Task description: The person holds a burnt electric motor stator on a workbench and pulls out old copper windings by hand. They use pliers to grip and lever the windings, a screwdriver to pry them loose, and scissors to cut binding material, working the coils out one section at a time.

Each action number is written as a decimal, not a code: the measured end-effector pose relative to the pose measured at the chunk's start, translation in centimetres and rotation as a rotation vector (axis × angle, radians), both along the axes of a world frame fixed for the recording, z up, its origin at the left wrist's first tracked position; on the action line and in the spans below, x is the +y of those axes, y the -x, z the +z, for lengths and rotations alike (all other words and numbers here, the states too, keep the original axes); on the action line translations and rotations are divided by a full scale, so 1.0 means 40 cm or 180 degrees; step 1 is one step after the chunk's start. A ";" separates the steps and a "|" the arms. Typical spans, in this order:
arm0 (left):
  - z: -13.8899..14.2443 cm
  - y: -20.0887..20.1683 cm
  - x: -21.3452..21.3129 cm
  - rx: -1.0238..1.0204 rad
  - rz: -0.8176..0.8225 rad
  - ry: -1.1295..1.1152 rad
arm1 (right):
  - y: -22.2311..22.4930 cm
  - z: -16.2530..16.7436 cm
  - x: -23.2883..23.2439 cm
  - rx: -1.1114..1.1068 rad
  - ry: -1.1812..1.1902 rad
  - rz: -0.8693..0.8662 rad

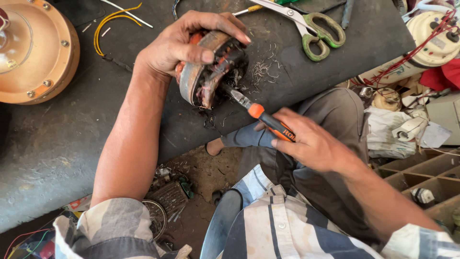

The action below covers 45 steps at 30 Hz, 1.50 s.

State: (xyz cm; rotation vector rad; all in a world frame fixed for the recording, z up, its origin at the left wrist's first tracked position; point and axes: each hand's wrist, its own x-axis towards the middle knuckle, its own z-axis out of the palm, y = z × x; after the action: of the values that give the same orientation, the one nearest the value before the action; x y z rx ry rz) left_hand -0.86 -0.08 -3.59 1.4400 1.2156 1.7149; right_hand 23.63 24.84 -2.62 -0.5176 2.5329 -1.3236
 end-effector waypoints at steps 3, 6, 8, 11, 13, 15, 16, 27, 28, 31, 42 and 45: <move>0.000 -0.007 0.002 0.0060 -0.0072 -0.0012 | -0.023 -0.034 -0.007 -0.1784 0.0885 -0.0640; 0.003 -0.012 0.003 0.0048 -0.0075 0.0001 | -0.035 -0.041 -0.015 -0.1966 0.1168 -0.0794; 0.007 -0.012 0.003 0.0015 -0.0082 0.0020 | -0.032 -0.031 -0.023 -0.1620 0.1171 -0.0695; 0.013 -0.003 0.005 0.0176 -0.0046 -0.0049 | -0.019 0.007 -0.030 -0.0485 0.0336 -0.0342; 0.015 0.001 0.002 0.0201 0.0004 -0.0053 | -0.017 0.040 -0.043 0.0044 -0.0761 -0.0377; 0.014 0.001 -0.003 0.0118 0.0045 0.0006 | -0.030 0.077 -0.058 0.0167 -0.2115 -0.0753; 0.013 0.001 -0.005 0.0099 0.0055 0.0028 | -0.028 0.097 -0.058 0.0515 -0.2267 -0.0637; 0.007 -0.005 -0.004 0.0107 0.0028 0.0075 | -0.019 0.175 -0.091 0.2086 -0.3775 -0.0188; 0.007 -0.005 -0.004 0.0110 0.0038 0.0075 | -0.018 0.171 -0.087 0.1794 -0.3678 -0.0172; 0.006 -0.005 -0.003 0.0112 0.0105 0.0062 | -0.009 0.144 -0.062 0.0887 -0.3017 -0.0220; 0.005 -0.002 0.007 0.0281 0.0152 0.0205 | -0.001 0.021 -0.021 -0.0725 -0.0127 -0.0502; 0.007 -0.003 -0.001 0.0267 0.0186 0.0116 | 0.011 0.040 -0.015 -0.0320 -0.0080 -0.0191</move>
State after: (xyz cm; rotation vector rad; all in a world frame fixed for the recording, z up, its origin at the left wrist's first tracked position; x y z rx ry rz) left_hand -0.74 -0.12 -3.31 1.4815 1.3390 1.6764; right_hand 23.21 24.22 -1.00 -0.3633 2.4975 -1.3018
